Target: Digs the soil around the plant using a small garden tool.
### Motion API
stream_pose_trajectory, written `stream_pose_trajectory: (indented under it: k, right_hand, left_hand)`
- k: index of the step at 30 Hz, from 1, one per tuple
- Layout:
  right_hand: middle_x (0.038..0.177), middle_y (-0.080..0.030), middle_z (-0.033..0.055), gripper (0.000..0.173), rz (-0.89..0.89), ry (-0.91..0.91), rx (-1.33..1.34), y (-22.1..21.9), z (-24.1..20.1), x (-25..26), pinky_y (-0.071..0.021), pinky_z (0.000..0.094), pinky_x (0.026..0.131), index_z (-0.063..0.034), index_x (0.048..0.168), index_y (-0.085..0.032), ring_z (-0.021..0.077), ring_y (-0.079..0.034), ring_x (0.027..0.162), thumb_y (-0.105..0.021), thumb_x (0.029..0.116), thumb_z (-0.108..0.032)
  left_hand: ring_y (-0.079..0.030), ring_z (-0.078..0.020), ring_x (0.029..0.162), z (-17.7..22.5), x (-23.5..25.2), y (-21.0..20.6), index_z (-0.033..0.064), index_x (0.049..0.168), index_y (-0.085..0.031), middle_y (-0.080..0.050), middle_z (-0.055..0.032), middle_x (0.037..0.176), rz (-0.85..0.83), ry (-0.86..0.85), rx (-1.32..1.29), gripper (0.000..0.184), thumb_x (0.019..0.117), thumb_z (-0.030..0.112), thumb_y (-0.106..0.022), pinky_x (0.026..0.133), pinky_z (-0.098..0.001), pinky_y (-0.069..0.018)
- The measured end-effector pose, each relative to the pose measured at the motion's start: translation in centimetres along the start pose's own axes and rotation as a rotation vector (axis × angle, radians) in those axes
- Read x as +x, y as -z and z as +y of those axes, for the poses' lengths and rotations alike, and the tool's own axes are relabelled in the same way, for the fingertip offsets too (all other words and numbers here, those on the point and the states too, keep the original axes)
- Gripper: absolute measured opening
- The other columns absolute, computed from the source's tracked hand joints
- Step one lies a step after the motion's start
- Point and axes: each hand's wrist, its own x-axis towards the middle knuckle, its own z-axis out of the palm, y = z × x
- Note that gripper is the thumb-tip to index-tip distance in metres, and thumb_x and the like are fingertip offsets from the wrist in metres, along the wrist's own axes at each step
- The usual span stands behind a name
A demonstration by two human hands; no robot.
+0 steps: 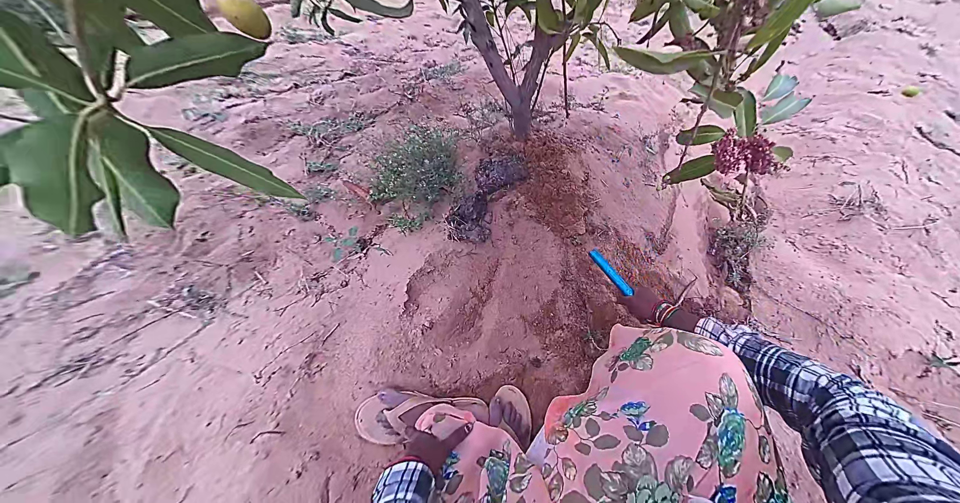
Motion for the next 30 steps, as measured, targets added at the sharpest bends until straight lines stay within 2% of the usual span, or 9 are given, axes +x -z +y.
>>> stream_pose_trajectory:
  k: [3,7,10,12,19,21,22,25,30]
  right_hand:
    - [0.067,-0.043,-0.0012,0.028,0.087,0.037,0.257,2.9,-4.5,-0.1,-0.0415,0.0288,0.051,-0.0040,0.109,-0.056,0.0103,-0.042,0.050,-0.059,0.1050,-0.032]
    - [0.053,-0.038,-0.0045,0.030,0.183,0.268,0.477,7.6,-12.2,0.0,-0.0383,0.0253,0.041,-0.0107,0.090,-0.053,0.0079,-0.038,0.039,-0.061,0.1043,-0.036]
    - [0.055,-0.040,-0.0028,0.028,0.190,0.259,0.452,9.5,-16.2,0.6,-0.0410,0.0277,0.041,-0.0077,0.094,-0.052,0.0099,-0.039,0.041,-0.060,0.1052,-0.032]
    - [0.059,-0.042,-0.0011,0.028,0.148,0.217,0.358,9.1,-15.1,1.6,-0.0408,0.0288,0.044,-0.0056,0.100,-0.056,0.0106,-0.041,0.044,-0.061,0.1037,-0.033]
    - [0.059,-0.041,-0.0043,0.030,-0.019,0.047,0.197,4.5,-8.5,-0.4,-0.0388,0.0217,0.044,-0.0063,0.097,-0.055,0.0058,-0.039,0.044,-0.060,0.1050,-0.035]
    - [0.062,-0.042,-0.0042,0.030,-0.083,-0.023,0.143,3.6,-7.6,-0.5,-0.0389,0.0218,0.045,-0.0066,0.100,-0.055,0.0058,-0.039,0.045,-0.061,0.1048,-0.035]
    - [0.066,-0.043,-0.0035,0.031,-0.106,-0.065,0.098,3.1,-7.1,-0.6,-0.0405,0.0230,0.048,-0.0066,0.106,-0.055,0.0067,-0.040,0.049,-0.061,0.1046,-0.037]
    - [0.077,-0.047,0.0008,0.040,-0.133,-0.133,0.006,0.7,-4.7,0.7,-0.0450,0.0289,0.054,-0.0050,0.118,-0.055,0.0107,-0.045,0.056,-0.063,0.1022,-0.041]
    - [0.071,-0.046,-0.0002,0.036,-0.031,-0.053,0.162,-0.6,-4.6,2.0,-0.0444,0.0292,0.052,-0.0041,0.111,-0.055,0.0111,-0.044,0.052,-0.063,0.1031,-0.038]
  left_hand:
    - [-0.049,-0.0384,0.141,0.3,-0.2,0.1,-0.0134,0.157,-0.013,-0.045,-0.0335,0.151,-0.004,0.021,-0.010,0.132,0.0773,0.070,-0.079,0.118,-0.0487,-0.0389]
    - [-0.050,-0.0383,0.140,0.3,0.2,-0.1,-0.0131,0.157,-0.012,-0.046,-0.0341,0.150,-0.009,0.021,-0.029,0.134,0.0766,0.069,-0.080,0.118,-0.0490,-0.0400]
    - [-0.051,-0.0366,0.140,0.4,-0.3,0.0,-0.0130,0.157,-0.012,-0.048,-0.0331,0.149,-0.003,0.050,0.003,0.136,0.0754,0.072,-0.079,0.117,-0.0475,-0.0404]
    - [-0.051,-0.0358,0.140,0.6,-0.3,0.2,-0.0134,0.156,-0.015,-0.048,-0.0328,0.149,0.022,0.048,-0.011,0.135,0.0742,0.072,-0.080,0.118,-0.0472,-0.0400]
    - [-0.051,-0.0377,0.140,0.1,-0.7,0.2,-0.0130,0.157,-0.016,-0.049,-0.0326,0.149,-0.007,-0.015,-0.012,0.130,0.0786,0.070,-0.077,0.118,-0.0490,-0.0394]
    - [-0.051,-0.0379,0.140,-0.3,-0.6,0.1,-0.0122,0.157,-0.014,-0.048,-0.0327,0.149,0.017,-0.026,-0.055,0.131,0.0774,0.068,-0.080,0.118,-0.0491,-0.0397]
    - [-0.052,-0.0381,0.139,-0.4,-0.3,-0.1,-0.0124,0.157,-0.013,-0.048,-0.0331,0.148,0.024,-0.030,-0.068,0.132,0.0765,0.068,-0.080,0.117,-0.0496,-0.0401]
    - [-0.052,-0.0377,0.139,-0.1,-0.4,-0.2,-0.0126,0.158,-0.010,-0.048,-0.0336,0.149,0.013,-0.010,-0.069,0.136,0.0756,0.069,-0.080,0.117,-0.0488,-0.0408]
    - [-0.050,-0.0365,0.141,-0.4,0.5,-0.1,-0.0128,0.157,-0.011,-0.046,-0.0328,0.151,-0.004,0.009,-0.033,0.138,0.0739,0.073,-0.079,0.119,-0.0479,-0.0389]
